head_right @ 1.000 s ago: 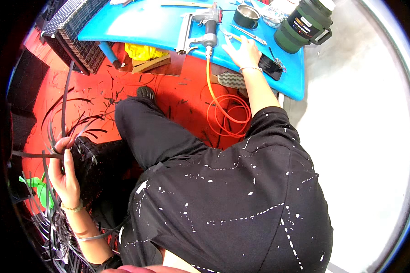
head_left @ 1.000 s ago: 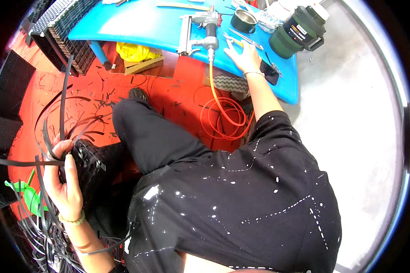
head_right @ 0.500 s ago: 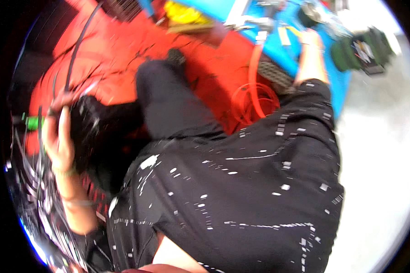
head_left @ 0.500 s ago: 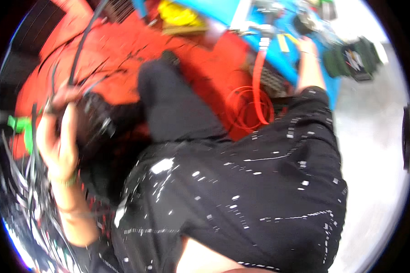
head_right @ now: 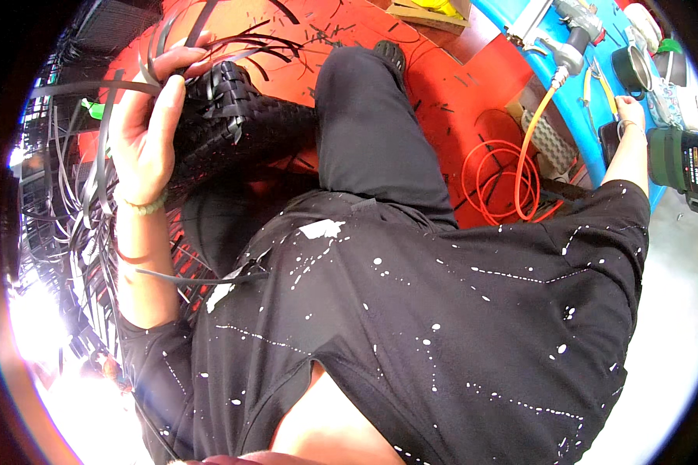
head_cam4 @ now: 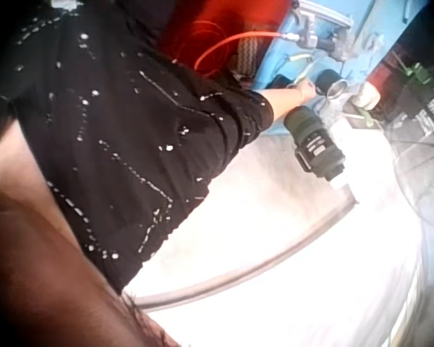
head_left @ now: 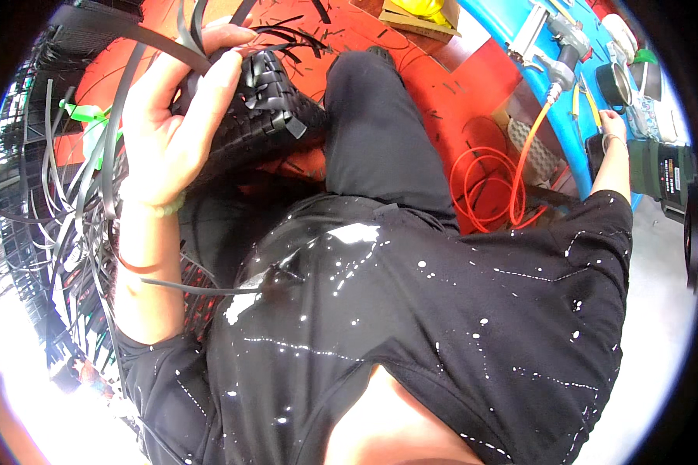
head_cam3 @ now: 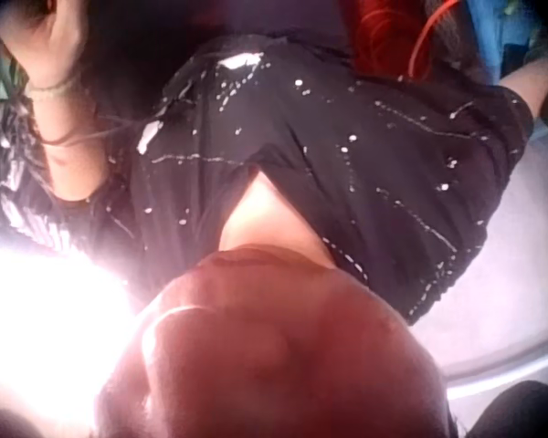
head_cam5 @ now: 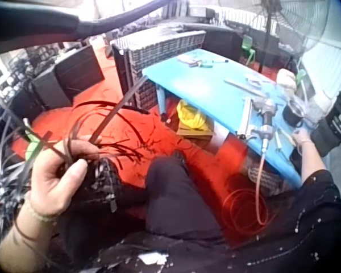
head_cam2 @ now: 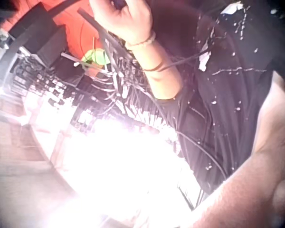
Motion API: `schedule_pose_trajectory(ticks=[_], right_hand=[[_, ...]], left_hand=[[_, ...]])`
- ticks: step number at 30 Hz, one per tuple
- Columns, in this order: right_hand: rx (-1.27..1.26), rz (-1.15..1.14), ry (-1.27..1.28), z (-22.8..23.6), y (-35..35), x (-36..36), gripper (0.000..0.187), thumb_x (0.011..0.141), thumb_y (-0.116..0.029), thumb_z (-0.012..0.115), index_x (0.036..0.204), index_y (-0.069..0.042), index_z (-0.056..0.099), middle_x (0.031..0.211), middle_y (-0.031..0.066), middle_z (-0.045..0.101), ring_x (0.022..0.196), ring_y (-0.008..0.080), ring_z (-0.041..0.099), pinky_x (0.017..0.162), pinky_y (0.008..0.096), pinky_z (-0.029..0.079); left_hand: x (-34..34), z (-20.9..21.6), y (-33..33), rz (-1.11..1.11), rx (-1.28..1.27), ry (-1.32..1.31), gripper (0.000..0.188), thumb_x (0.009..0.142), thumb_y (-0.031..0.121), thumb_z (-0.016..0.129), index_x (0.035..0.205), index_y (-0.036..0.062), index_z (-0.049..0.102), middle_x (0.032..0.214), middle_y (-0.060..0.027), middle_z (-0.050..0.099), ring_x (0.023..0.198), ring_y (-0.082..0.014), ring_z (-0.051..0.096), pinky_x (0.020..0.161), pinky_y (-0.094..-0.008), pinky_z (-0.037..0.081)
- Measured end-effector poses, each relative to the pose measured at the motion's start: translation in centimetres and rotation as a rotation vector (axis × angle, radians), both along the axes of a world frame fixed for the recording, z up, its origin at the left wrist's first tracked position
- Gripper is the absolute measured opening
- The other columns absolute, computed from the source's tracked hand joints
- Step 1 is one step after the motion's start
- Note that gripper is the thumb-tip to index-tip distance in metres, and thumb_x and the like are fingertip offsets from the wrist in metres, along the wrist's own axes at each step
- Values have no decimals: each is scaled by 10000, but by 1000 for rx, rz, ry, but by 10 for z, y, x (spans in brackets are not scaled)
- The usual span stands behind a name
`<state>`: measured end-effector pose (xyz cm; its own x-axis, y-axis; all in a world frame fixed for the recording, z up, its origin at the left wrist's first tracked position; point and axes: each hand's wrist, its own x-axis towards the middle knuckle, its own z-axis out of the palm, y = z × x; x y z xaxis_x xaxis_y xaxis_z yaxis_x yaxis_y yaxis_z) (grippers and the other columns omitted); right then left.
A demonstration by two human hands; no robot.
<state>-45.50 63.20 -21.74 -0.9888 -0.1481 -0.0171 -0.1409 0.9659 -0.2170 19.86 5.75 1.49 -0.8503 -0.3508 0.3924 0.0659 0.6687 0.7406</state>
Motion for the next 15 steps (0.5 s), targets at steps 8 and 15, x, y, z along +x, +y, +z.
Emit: schedule_pose_trajectory(ticks=[8, 15], right_hand=[[-262, 81, -373, 46, -9, 56, 282, 860, -218, 702, 1084, -48, 729, 1004, 24, 719, 886, 124, 640, 806, 300, 511], [76, 66, -334, 66, -71, 81, 297, 751, -60, 730, 1045, -37, 697, 833, 72, 697, 695, 165, 634, 646, 314, 525]], left_hand=[[-5, -4, 3, 5, -48, -4, 199, 962, 54, 580, 1127, -21, 661, 1116, -81, 680, 1106, -161, 599, 1012, -302, 416], [10, -7, -3, 5, -48, -95, 309, 1026, 81, 392, 1238, -63, 564, 1241, -159, 607, 1171, -243, 576, 1062, -375, 397]])
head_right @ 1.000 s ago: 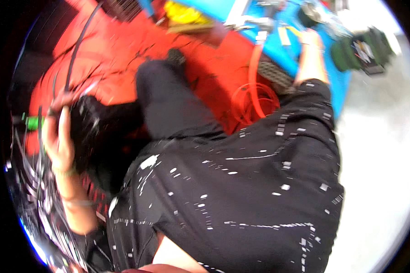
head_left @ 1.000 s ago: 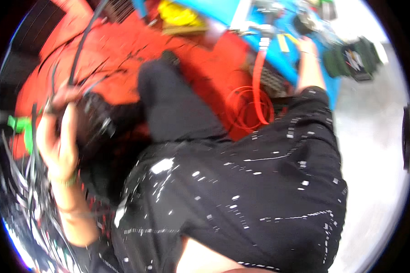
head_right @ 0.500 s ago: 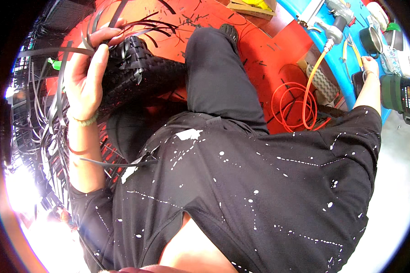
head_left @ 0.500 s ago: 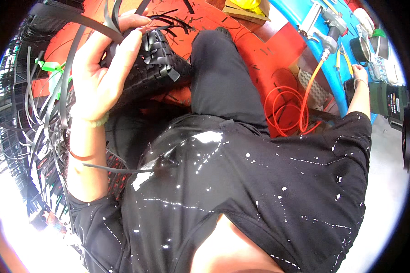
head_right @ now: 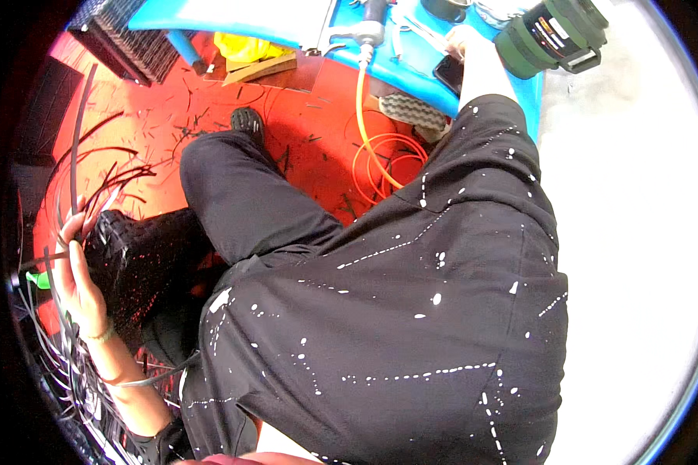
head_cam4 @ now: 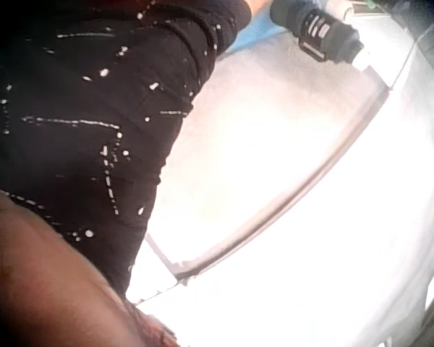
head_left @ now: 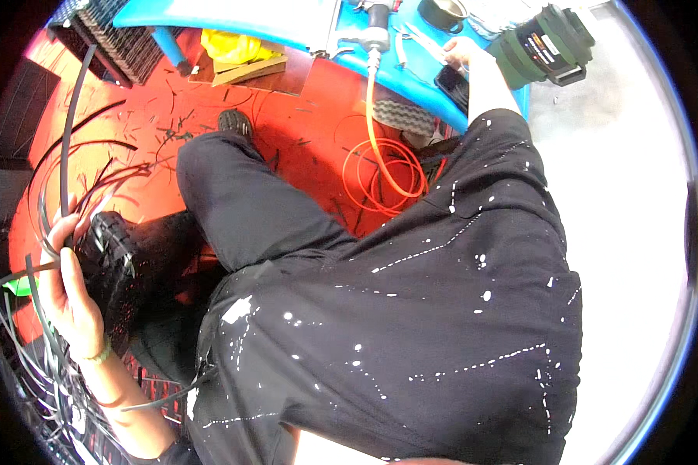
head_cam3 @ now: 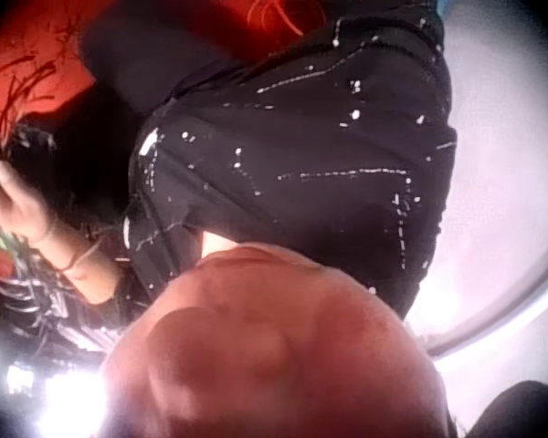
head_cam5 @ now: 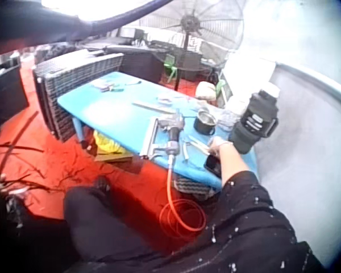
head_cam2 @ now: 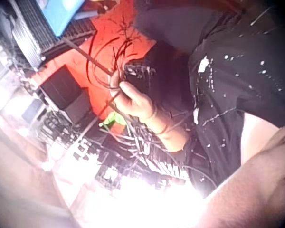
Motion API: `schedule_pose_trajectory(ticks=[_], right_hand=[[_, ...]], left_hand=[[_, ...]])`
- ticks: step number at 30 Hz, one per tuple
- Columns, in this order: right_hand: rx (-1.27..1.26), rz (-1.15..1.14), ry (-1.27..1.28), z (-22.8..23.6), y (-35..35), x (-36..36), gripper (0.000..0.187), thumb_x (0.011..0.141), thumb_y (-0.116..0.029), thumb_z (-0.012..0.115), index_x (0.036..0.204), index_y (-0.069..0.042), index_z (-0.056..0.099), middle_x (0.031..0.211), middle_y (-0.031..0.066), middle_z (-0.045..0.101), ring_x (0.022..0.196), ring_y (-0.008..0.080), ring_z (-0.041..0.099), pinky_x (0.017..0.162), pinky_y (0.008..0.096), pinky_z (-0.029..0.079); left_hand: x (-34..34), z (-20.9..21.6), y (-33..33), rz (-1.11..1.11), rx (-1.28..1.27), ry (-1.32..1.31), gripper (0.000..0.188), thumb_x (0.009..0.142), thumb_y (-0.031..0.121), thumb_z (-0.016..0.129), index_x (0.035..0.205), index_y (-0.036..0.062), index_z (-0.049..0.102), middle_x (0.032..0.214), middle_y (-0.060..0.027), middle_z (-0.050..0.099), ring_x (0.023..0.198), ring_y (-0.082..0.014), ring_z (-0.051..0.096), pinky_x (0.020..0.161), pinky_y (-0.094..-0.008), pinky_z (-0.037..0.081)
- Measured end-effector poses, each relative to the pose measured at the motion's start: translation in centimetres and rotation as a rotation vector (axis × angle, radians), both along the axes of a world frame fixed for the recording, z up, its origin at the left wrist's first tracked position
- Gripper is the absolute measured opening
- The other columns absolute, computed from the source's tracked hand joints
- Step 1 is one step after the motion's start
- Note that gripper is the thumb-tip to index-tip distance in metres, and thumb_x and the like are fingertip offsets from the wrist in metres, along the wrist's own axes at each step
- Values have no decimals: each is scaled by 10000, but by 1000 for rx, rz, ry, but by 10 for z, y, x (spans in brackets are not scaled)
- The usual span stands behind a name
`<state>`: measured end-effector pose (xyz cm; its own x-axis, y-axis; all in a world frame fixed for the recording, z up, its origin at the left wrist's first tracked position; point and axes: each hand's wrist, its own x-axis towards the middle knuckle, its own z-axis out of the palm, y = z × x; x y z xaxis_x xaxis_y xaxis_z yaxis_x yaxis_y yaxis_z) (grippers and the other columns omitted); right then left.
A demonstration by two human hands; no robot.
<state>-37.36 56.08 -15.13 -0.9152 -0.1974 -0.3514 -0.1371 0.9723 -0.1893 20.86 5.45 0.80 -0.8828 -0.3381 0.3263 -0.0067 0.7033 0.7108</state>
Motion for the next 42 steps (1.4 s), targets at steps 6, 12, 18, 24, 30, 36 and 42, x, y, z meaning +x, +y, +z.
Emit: schedule_pose_trajectory(ticks=[6, 12, 18, 24, 30, 36, 42], right_hand=[[340, 218, 318, 17, -9, 36, 320, 911, -231, 477, 1023, -40, 708, 1098, 197, 673, 1051, 365, 636, 886, 464, 512], [156, -72, 528, 13, 44, 0, 438, 921, -391, 484, 1217, -94, 610, 1195, 222, 634, 1148, 376, 597, 963, 465, 465], [-467, 120, 558, 83, -77, 125, 346, 919, -354, 654, 1072, -46, 689, 955, 55, 697, 876, 130, 645, 810, 283, 492], [-834, 910, 141, 147, -248, 312, 214, 812, -172, 779, 957, -38, 698, 849, 12, 669, 773, 89, 610, 715, 231, 480], [-747, 1175, 206, 180, -283, 345, 214, 766, -180, 812, 917, -74, 703, 737, 24, 609, 610, 129, 537, 561, 260, 425], [-710, 1204, 282, 177, -290, 351, 211, 767, -222, 810, 899, -91, 710, 665, 15, 570, 561, 145, 487, 529, 278, 399], [-677, 1213, 343, 183, -289, 354, 218, 766, -236, 808, 893, -89, 711, 664, 17, 579, 566, 148, 491, 532, 280, 403]], left_hand=[[-7, 9, 4, 112, -57, -33, 259, 1014, 90, 471, 1181, -30, 628, 1168, -105, 656, 1154, -204, 578, 1052, -349, 389], [-38, 35, 10, 78, -16, 8, 181, 954, 87, 596, 1089, 4, 683, 1082, -69, 677, 1052, -149, 608, 950, -289, 441], [-2, 2, -6, 3, 29, 56, 234, 984, 82, 515, 1146, -34, 638, 1150, -115, 658, 1058, -188, 624, 967, -313, 455], [-4, 6, 0, 38, 70, 0, 265, 1012, 85, 456, 1172, -41, 625, 1209, -159, 644, 1087, -210, 628, 1003, -333, 453], [-15, 6, 9, 31, 128, 113, 183, 965, 64, 583, 1107, 2, 682, 1036, -60, 696, 971, -113, 629, 888, -257, 474], [-15, 10, 9, 14, 117, 20, 256, 1018, 100, 475, 1162, -39, 634, 1193, -131, 647, 1065, -190, 630, 982, -314, 463], [-20, 4, 13, 22, 159, 113, 182, 967, 88, 597, 1109, 5, 676, 1013, -47, 701, 968, -112, 627, 882, -255, 471]])
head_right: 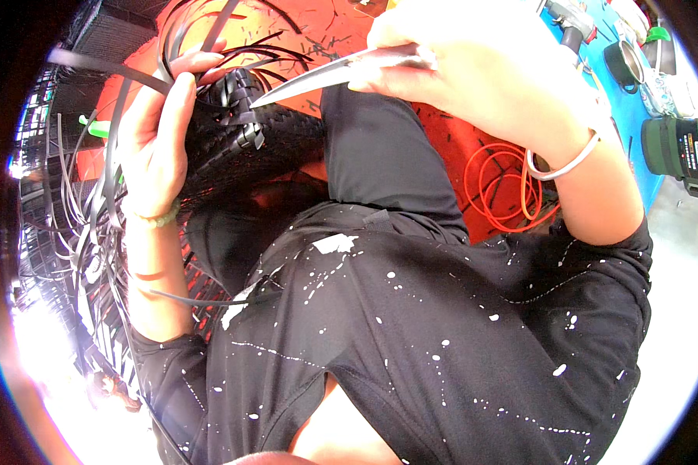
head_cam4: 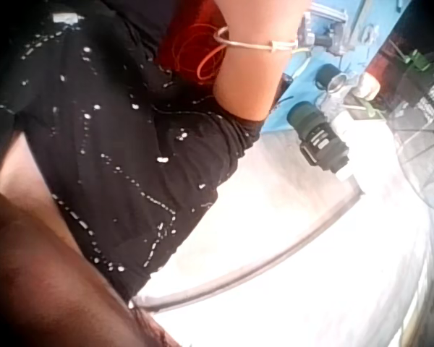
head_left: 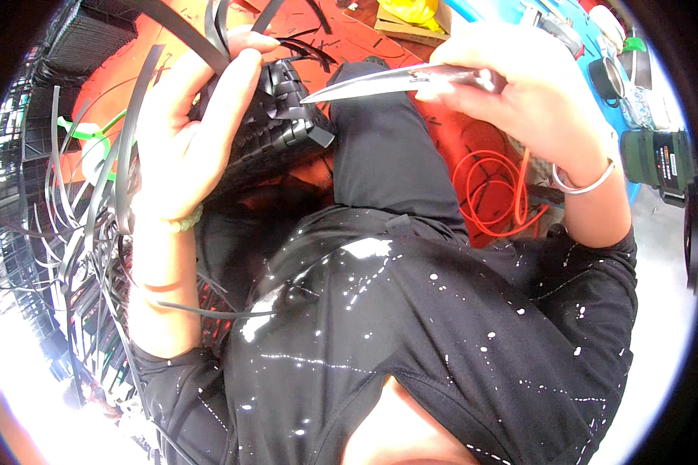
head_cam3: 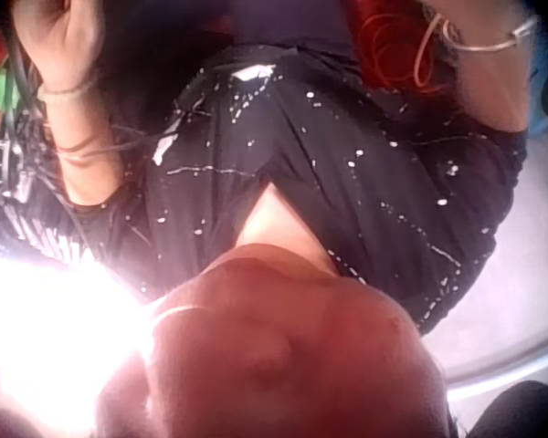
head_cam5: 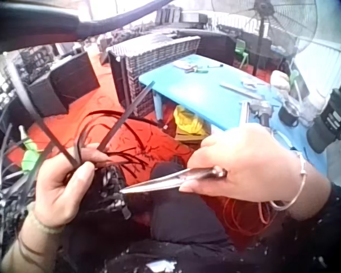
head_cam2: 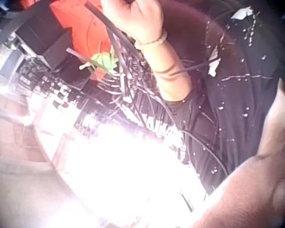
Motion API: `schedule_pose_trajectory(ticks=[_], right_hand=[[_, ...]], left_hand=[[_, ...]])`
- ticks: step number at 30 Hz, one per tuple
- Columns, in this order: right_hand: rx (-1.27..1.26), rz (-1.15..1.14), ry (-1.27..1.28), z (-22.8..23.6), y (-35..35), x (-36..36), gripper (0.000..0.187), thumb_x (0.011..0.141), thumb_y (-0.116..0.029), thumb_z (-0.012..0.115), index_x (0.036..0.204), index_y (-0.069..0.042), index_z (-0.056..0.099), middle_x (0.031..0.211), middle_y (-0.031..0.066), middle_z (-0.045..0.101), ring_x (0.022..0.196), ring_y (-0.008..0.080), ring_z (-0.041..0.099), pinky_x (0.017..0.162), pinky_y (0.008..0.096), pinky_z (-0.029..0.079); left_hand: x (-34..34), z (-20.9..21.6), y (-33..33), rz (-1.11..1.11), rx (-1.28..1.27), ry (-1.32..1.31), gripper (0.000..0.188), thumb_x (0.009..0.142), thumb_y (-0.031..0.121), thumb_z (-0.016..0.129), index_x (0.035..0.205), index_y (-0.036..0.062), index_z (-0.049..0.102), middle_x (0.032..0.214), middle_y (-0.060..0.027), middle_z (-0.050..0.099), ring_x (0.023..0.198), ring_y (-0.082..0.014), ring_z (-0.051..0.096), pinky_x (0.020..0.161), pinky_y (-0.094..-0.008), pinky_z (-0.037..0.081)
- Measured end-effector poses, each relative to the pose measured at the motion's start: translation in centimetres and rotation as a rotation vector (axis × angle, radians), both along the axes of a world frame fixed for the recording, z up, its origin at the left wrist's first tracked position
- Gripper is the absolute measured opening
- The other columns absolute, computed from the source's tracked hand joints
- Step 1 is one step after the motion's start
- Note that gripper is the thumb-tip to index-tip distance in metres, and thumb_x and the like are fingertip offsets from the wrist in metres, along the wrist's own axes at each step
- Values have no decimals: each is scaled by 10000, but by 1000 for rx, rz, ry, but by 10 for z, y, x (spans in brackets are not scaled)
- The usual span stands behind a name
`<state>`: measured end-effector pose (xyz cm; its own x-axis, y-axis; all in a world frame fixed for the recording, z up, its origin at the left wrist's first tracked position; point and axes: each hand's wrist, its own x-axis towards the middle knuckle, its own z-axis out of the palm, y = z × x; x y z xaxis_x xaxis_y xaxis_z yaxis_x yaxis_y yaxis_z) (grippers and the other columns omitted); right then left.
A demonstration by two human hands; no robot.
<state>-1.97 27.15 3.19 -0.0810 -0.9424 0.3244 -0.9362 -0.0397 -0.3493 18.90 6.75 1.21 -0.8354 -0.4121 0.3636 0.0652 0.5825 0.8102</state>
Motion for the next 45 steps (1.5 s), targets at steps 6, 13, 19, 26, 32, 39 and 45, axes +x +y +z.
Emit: schedule_pose_trajectory(ticks=[6, 13, 19, 26, 32, 39, 45], right_hand=[[182, 46, 274, 32, -6, 4, 254, 811, -287, 770, 951, -81, 723, 733, 70, 631, 634, 183, 583, 587, 297, 455], [204, 135, -162, 6, -20, -13, 186, 874, -255, 686, 868, -70, 703, 642, 82, 614, 568, 180, 595, 535, 315, 459], [27, 29, -221, -63, -17, -14, 274, 762, -298, 819, 866, -62, 725, 734, 50, 651, 626, 202, 586, 593, 269, 467], [-330, -84, -586, -125, -10, 38, 184, 766, -76, 804, 921, -25, 718, 734, 31, 626, 579, 80, 529, 513, 236, 391], [-377, -144, -1370, -96, -22, 69, 125, 864, -96, 738, 795, -41, 650, 649, -96, 438, 571, -1, 356, 498, 206, 282], [-228, -169, -527, -76, -11, 32, 259, 807, -174, 789, 1035, -73, 720, 842, 45, 718, 621, 74, 593, 565, 220, 476], [-158, -168, -119, -43, 14, 8, 314, 789, -184, 777, 1095, -141, 722, 724, 48, 639, 608, 193, 612, 577, 300, 490]], left_hand=[[4, -2, -2, -27, -71, -92, 260, 1021, 118, 483, 1154, -39, 642, 1205, -145, 643, 1097, -191, 616, 987, -310, 463], [1, -5, -5, -19, -155, -91, 262, 1024, 117, 480, 1154, -39, 645, 1194, -130, 651, 1096, -179, 616, 993, -297, 458], [-1, 0, -6, -33, -25, -98, 267, 1026, 115, 476, 1162, -47, 638, 1190, -124, 652, 1094, -170, 615, 989, -297, 462], [-10, 4, -6, 19, 91, -3, 175, 961, 131, 620, 1062, 15, 703, 985, -44, 699, 939, -121, 637, 870, -272, 483], [-17, 1, -24, 5, 34, -43, 206, 983, 169, 596, 1072, 14, 699, 982, -28, 695, 950, -117, 643, 875, -265, 484], [-19, 0, -28, -31, 22, -71, 257, 1016, 137, 522, 1149, -39, 655, 1140, -86, 674, 1036, -150, 633, 938, -282, 490], [-14, 1, -21, -18, 44, -94, 256, 1014, 133, 528, 1146, -47, 654, 1138, -86, 674, 1037, -147, 630, 947, -284, 486]])
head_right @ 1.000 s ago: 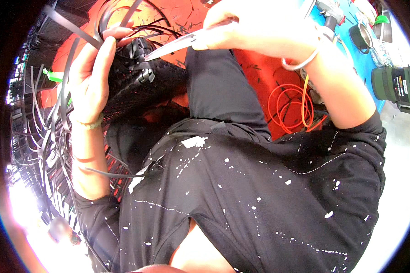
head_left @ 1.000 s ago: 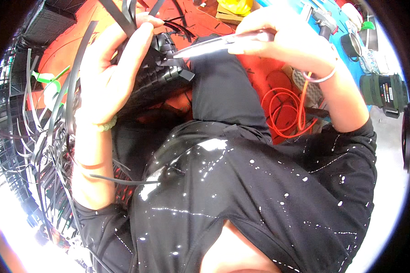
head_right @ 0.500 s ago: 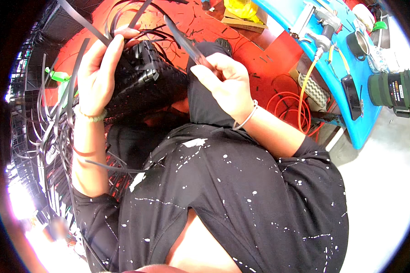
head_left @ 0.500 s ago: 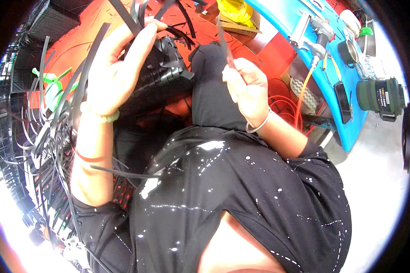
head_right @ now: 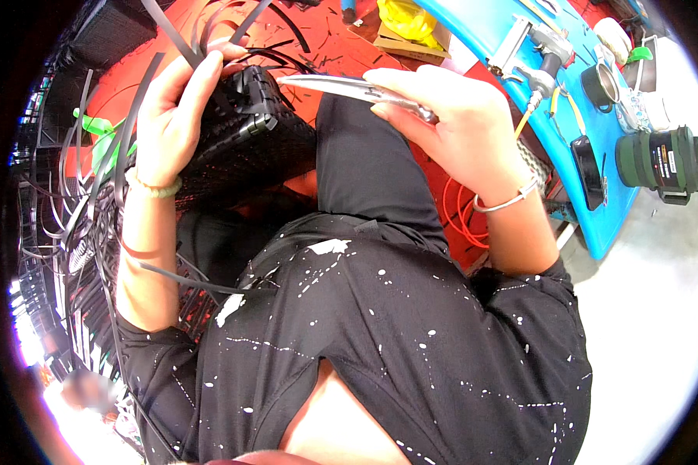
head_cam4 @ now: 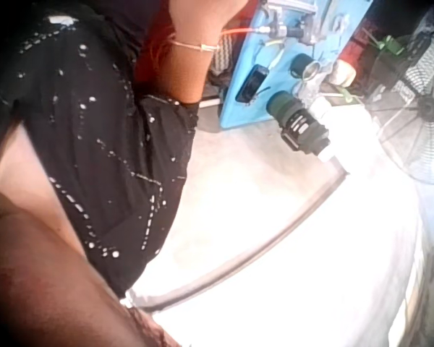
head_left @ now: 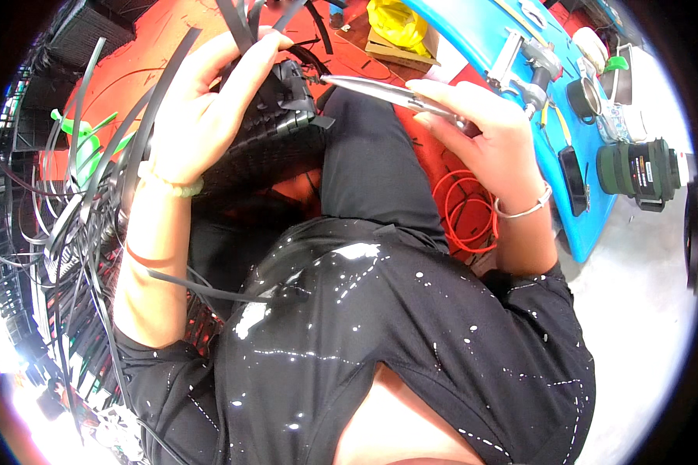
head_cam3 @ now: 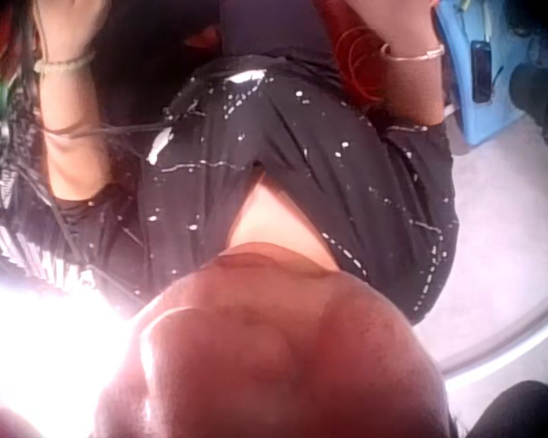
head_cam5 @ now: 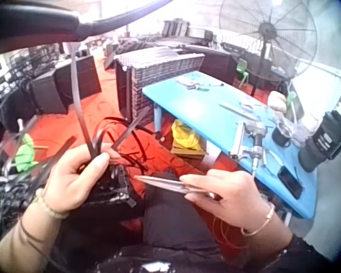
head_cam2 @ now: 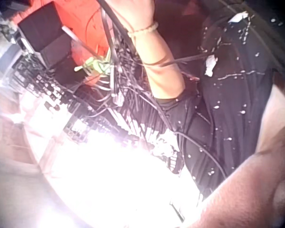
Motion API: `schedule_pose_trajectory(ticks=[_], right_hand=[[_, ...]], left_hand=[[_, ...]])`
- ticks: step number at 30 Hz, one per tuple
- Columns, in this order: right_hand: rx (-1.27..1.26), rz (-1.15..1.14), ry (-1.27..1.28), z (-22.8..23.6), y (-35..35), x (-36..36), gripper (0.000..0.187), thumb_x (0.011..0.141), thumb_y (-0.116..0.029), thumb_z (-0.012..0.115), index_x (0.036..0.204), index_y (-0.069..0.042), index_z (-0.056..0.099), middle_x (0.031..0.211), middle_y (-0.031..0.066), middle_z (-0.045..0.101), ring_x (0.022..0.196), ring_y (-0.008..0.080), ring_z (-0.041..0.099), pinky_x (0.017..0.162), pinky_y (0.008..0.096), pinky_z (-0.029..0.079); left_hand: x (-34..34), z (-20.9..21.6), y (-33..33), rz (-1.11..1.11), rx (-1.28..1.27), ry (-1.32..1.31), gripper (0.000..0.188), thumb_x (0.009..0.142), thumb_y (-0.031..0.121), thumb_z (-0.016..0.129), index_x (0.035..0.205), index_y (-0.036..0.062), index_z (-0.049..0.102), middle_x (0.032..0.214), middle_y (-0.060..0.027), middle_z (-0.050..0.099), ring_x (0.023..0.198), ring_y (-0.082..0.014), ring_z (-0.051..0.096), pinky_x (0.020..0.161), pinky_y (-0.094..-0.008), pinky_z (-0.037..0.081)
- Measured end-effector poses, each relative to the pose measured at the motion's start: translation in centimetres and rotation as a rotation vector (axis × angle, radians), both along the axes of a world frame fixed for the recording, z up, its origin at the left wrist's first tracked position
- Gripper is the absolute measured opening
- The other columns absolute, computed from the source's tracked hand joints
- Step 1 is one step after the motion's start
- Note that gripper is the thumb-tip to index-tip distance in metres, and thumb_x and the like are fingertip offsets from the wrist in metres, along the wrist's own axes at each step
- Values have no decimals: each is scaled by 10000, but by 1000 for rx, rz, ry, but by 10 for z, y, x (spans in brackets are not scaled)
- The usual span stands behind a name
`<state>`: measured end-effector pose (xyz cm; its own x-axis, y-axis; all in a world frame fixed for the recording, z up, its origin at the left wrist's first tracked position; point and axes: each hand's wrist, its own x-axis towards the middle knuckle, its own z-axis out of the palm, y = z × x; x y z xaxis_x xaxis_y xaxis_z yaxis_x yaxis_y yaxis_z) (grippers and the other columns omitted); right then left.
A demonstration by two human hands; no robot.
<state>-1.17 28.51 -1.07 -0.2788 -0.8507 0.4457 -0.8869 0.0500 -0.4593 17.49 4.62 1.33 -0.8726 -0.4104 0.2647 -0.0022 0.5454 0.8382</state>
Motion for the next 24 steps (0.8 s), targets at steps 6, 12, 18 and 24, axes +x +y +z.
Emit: schedule_pose_trajectory(ticks=[6, 12, 18, 24], right_hand=[[43, 101, 233, 26, -14, -7, 258, 830, -285, 724, 1064, -176, 716, 736, 38, 593, 655, 218, 610, 601, 333, 482], [41, 170, 380, 48, -19, -15, 257, 825, -249, 725, 1070, -170, 719, 732, 42, 594, 642, 211, 601, 588, 319, 478], [65, 145, 359, 46, -21, -14, 231, 836, -301, 712, 1024, -168, 725, 744, 40, 622, 655, 218, 619, 604, 328, 487], [97, 157, 317, 44, -22, -16, 236, 836, -297, 717, 1030, -164, 722, 738, 39, 621, 653, 213, 616, 607, 327, 486]], left_hand=[[2, -5, 5, -18, 5, 36, 252, 1016, 118, 516, 1151, -48, 649, 1142, -102, 669, 1049, -157, 627, 955, -297, 485], [0, -8, 7, -6, 60, 112, 210, 966, 161, 624, 1101, 15, 692, 992, -30, 702, 935, -97, 620, 863, -254, 475], [0, -6, 7, -3, 87, 109, 216, 967, 163, 623, 1104, 11, 693, 989, -35, 707, 928, -94, 621, 859, -244, 471], [3, 0, 6, -35, 11, 43, 252, 1013, 115, 519, 1159, -52, 638, 1157, -118, 658, 1053, -182, 636, 953, -322, 503]])
